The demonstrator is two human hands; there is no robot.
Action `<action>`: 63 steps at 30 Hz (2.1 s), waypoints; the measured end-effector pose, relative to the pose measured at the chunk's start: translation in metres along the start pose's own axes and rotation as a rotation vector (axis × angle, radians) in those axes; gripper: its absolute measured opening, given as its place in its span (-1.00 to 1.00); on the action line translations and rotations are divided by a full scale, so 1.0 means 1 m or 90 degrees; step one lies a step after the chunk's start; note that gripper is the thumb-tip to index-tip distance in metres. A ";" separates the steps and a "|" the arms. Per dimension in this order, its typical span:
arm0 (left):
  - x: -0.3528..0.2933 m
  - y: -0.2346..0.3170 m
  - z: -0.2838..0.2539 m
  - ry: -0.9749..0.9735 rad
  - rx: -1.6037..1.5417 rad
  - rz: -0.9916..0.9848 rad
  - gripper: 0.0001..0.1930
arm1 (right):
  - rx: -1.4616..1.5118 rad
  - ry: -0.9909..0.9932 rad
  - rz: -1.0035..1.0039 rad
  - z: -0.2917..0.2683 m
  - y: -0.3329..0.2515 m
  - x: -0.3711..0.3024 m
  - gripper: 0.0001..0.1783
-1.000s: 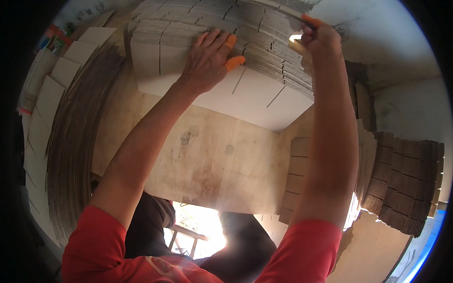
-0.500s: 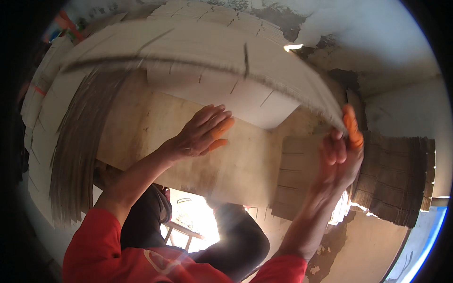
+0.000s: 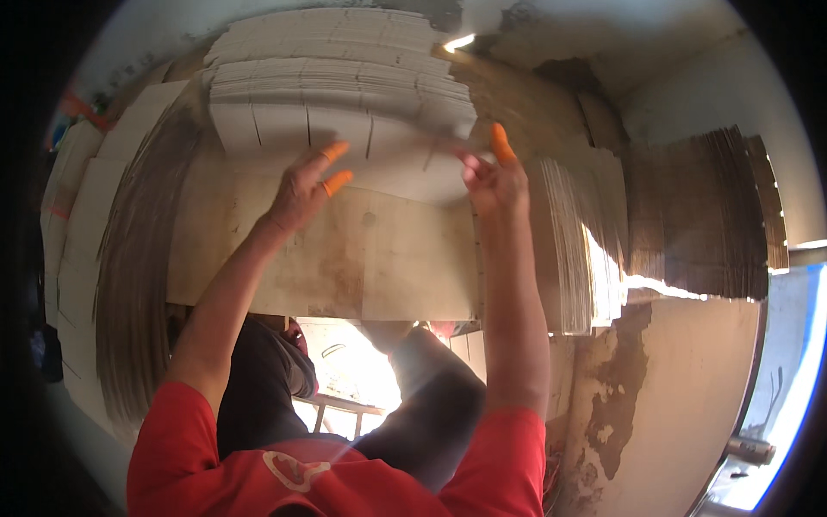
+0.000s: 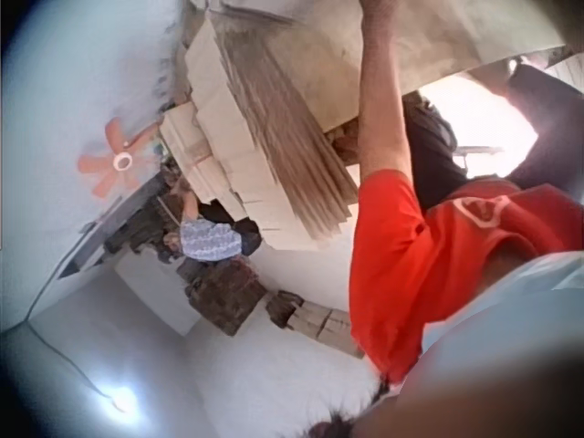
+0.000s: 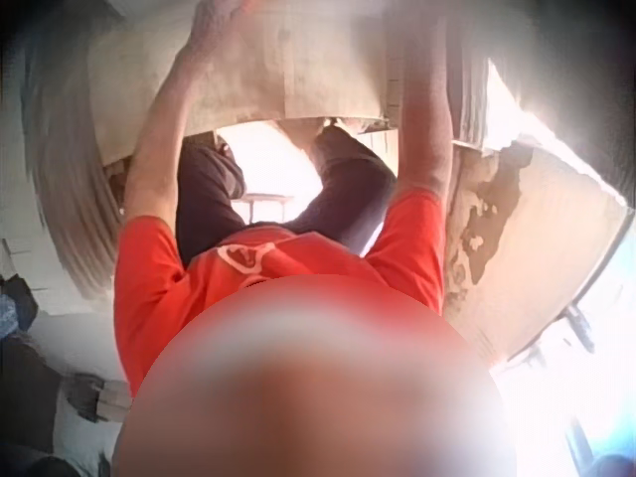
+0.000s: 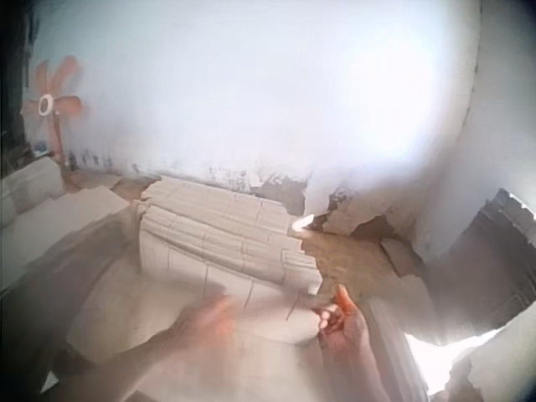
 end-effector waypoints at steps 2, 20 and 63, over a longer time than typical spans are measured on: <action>0.009 -0.012 0.004 0.012 0.013 -0.040 -0.61 | -0.020 0.031 -0.028 -0.018 0.004 0.013 -0.67; -0.101 0.060 -0.018 -0.173 0.058 0.018 -0.63 | -1.420 0.070 -0.613 -0.131 -0.069 -0.157 -0.30; -0.209 0.033 -0.069 -0.508 0.309 -0.372 -0.62 | -0.353 0.823 0.242 -0.597 0.322 -0.313 -0.13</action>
Point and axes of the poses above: each hand's wrist, its own x-axis towards the middle knuckle, its own z-axis out of the palm, y = z × x, the point moved 6 cm from there along x, towards the middle knuckle, and after that the axes turned 6 degrees about -z, right-handed, at the moved point
